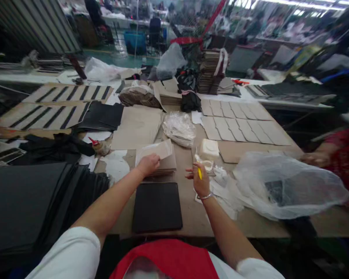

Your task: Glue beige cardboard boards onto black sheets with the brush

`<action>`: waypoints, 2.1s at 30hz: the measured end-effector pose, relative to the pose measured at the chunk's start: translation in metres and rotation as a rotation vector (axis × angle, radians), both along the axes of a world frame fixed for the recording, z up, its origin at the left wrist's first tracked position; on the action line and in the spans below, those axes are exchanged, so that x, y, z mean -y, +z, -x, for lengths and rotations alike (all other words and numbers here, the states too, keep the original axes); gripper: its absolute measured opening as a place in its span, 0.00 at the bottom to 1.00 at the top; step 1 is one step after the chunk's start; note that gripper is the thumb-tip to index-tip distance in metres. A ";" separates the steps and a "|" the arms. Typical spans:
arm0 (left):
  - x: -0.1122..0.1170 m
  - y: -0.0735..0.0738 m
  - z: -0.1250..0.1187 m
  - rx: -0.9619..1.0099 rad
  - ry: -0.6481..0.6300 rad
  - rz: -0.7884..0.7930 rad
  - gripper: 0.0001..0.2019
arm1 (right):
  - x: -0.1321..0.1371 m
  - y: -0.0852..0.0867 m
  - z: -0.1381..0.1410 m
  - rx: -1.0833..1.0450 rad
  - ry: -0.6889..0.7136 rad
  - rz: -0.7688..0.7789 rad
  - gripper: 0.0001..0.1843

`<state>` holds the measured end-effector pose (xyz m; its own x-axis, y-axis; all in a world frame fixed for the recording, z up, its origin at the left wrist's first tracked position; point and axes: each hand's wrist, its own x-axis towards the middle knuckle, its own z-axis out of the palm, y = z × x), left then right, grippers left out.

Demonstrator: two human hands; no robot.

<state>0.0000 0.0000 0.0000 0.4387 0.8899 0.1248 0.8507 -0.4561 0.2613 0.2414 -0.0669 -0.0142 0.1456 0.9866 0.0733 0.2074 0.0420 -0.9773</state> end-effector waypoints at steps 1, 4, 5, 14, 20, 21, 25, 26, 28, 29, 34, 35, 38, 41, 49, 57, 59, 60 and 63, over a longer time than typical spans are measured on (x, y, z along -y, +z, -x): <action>0.006 0.012 0.008 0.056 0.133 -0.132 0.04 | 0.000 -0.003 0.010 0.008 0.032 -0.004 0.17; 0.028 0.043 0.027 0.312 0.461 -0.379 0.03 | -0.001 -0.007 0.038 0.049 0.087 -0.014 0.16; 0.038 0.050 0.031 0.435 0.562 -0.418 0.02 | -0.001 -0.007 0.047 0.075 0.091 -0.012 0.16; 0.123 0.026 -0.007 1.613 0.764 0.154 0.15 | 0.023 0.003 0.056 0.157 -0.056 -0.024 0.14; 0.164 -0.027 0.000 1.765 0.802 0.398 0.18 | 0.062 -0.016 0.004 0.261 0.003 -0.045 0.13; 0.173 -0.038 0.006 1.728 0.856 0.429 0.17 | 0.070 -0.023 -0.005 0.313 0.032 -0.044 0.12; 0.207 -0.078 0.025 1.373 1.007 0.603 0.17 | 0.100 -0.057 -0.028 0.533 0.134 0.028 0.12; 0.214 -0.086 0.028 1.279 1.012 0.629 0.17 | 0.105 -0.066 -0.029 0.575 0.148 0.051 0.13; 0.222 -0.097 0.034 1.112 1.004 0.630 0.15 | 0.111 -0.084 -0.026 0.642 0.165 0.078 0.15; 0.223 -0.102 0.036 1.045 1.002 0.609 0.14 | 0.112 -0.092 -0.022 0.668 0.168 0.081 0.16; 0.213 -0.121 0.052 0.894 1.045 0.539 0.12 | 0.101 -0.117 0.005 0.750 0.153 0.085 0.19; 0.210 -0.124 0.055 0.888 1.054 0.539 0.12 | 0.098 -0.119 0.009 0.757 0.150 0.099 0.19; 0.204 -0.134 0.061 0.876 1.070 0.541 0.12 | 0.090 -0.126 0.017 0.772 0.160 0.136 0.19; 0.201 -0.142 0.064 0.872 1.071 0.553 0.11 | 0.087 -0.131 0.020 0.781 0.181 0.132 0.18; 0.197 -0.149 0.067 0.862 1.080 0.573 0.12 | 0.086 -0.136 0.023 0.827 0.182 0.136 0.17; 0.197 -0.142 0.067 0.809 1.066 0.612 0.13 | 0.087 -0.128 0.028 1.006 0.251 0.247 0.13; 0.196 -0.145 0.067 0.772 1.064 0.621 0.14 | 0.086 -0.127 0.029 1.037 0.266 0.284 0.13; 0.196 -0.147 0.068 0.762 1.059 0.628 0.14 | 0.085 -0.126 0.029 1.046 0.267 0.300 0.13; 0.196 -0.150 0.068 0.758 1.045 0.642 0.16 | 0.085 -0.123 0.030 1.054 0.262 0.336 0.13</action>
